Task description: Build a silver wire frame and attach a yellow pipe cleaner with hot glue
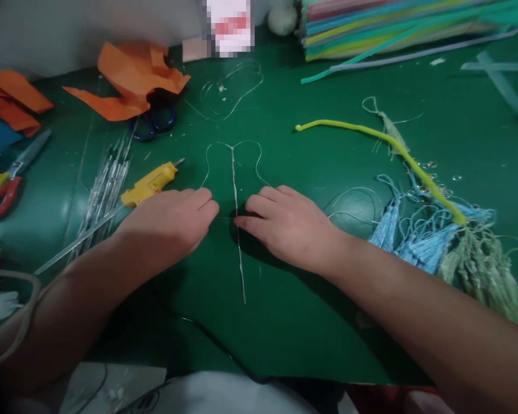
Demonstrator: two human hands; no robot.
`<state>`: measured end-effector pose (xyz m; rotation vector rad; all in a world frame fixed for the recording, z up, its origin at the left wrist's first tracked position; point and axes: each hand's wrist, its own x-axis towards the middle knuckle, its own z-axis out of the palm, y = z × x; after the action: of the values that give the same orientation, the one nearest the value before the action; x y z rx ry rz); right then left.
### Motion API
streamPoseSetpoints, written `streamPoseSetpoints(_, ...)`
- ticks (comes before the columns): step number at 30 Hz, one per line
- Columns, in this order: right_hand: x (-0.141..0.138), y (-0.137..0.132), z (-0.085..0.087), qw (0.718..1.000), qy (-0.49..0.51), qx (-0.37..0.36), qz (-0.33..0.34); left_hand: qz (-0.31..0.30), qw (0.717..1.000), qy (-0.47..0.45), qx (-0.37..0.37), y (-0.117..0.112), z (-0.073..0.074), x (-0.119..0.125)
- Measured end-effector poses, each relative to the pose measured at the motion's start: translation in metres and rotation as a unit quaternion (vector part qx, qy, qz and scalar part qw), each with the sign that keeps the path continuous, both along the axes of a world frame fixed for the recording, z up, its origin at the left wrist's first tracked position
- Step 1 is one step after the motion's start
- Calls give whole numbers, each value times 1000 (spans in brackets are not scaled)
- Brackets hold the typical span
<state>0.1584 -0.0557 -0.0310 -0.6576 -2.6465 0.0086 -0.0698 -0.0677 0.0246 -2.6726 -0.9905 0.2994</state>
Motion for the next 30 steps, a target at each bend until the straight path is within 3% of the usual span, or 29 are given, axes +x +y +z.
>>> streamPoseSetpoints(30,-1,1,1,999,38,1,-6,-20,1000,-6,12,-2,-1,0)
